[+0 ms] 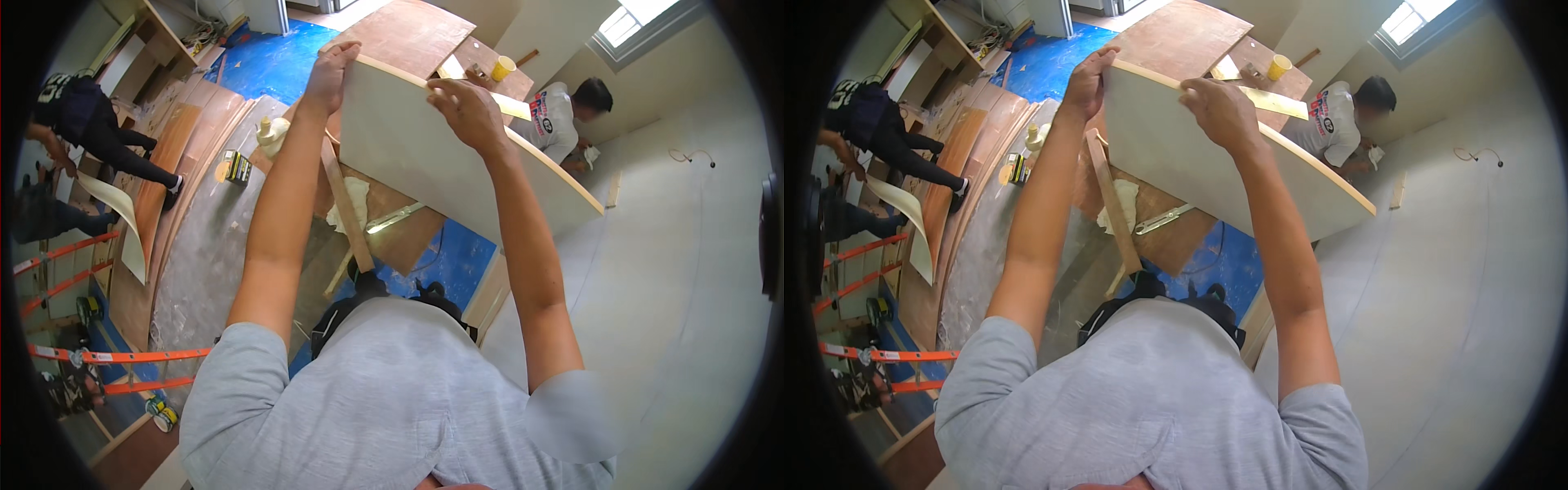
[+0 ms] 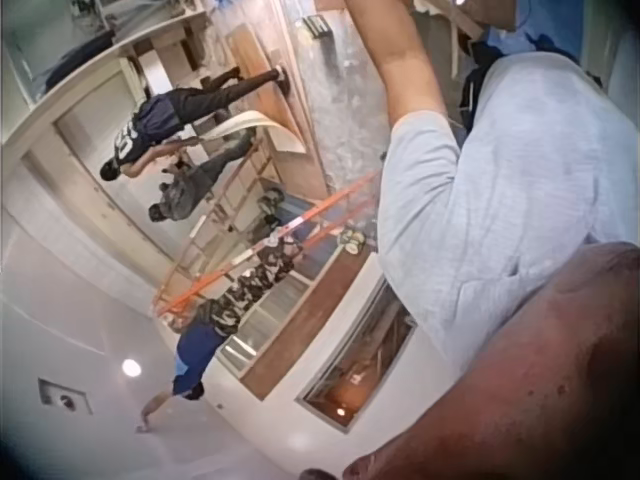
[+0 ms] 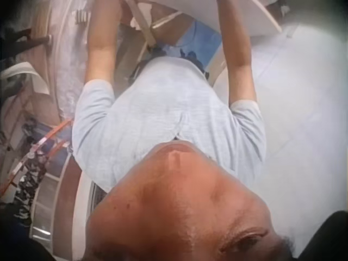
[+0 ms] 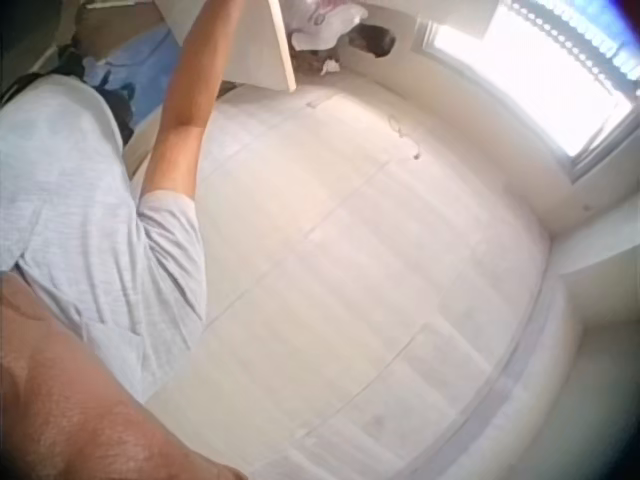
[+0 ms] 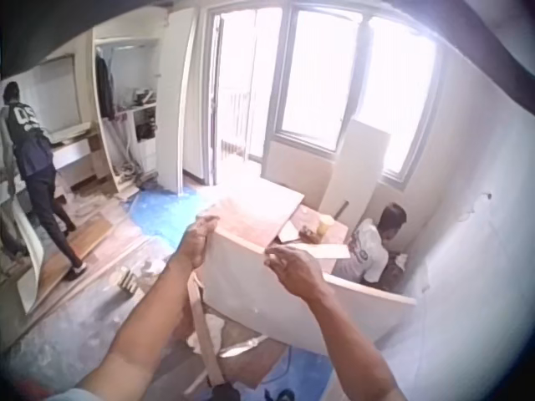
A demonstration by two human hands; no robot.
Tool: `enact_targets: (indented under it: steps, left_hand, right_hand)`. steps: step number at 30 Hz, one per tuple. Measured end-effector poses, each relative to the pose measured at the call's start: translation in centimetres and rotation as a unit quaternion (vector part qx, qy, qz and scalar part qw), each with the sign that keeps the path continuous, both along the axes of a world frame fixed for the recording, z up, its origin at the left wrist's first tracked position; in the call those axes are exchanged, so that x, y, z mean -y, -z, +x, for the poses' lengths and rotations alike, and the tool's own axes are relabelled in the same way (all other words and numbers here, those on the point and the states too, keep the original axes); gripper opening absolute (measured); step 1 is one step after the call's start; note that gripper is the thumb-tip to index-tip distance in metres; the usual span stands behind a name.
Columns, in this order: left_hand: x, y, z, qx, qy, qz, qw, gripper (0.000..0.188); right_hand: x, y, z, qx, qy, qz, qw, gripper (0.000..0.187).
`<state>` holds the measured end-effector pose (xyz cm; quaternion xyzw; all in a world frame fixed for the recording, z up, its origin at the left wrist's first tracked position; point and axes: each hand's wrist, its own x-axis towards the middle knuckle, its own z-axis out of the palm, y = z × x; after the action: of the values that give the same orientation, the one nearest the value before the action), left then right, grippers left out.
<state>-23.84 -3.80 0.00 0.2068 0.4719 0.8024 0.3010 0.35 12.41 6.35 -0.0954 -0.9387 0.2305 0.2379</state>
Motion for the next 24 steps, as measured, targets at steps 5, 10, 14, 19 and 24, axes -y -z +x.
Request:
enact_targets:
  steps: [5,10,14,19,24]
  left_hand:
    - [-0.1,1.1,1.1,0.001,-0.077,0.048,0.996,0.024]
    - [-0.3,1.4,2.2,-0.095,-0.161,0.031,0.982,0.022]
    - [-0.5,0.9,2.8,-0.159,-0.186,0.006,0.970,0.024]
    - [-0.1,1.5,2.5,-0.152,-0.175,0.032,0.972,0.028]
    - [1.2,1.1,3.1,-0.157,-0.113,-0.004,0.981,0.036]
  right_hand:
    - [1.7,-0.1,0.1,-0.013,0.041,0.013,0.999,0.025]
    - [2.2,0.0,0.4,-0.008,0.061,0.014,0.998,0.024]
    - [1.4,0.2,0.0,0.006,0.051,-0.003,0.999,0.027]
    - [2.4,-1.7,-3.4,0.080,0.039,-0.028,0.996,0.039]
    - [5.5,-1.4,-7.9,0.071,0.018,0.046,0.996,0.039]
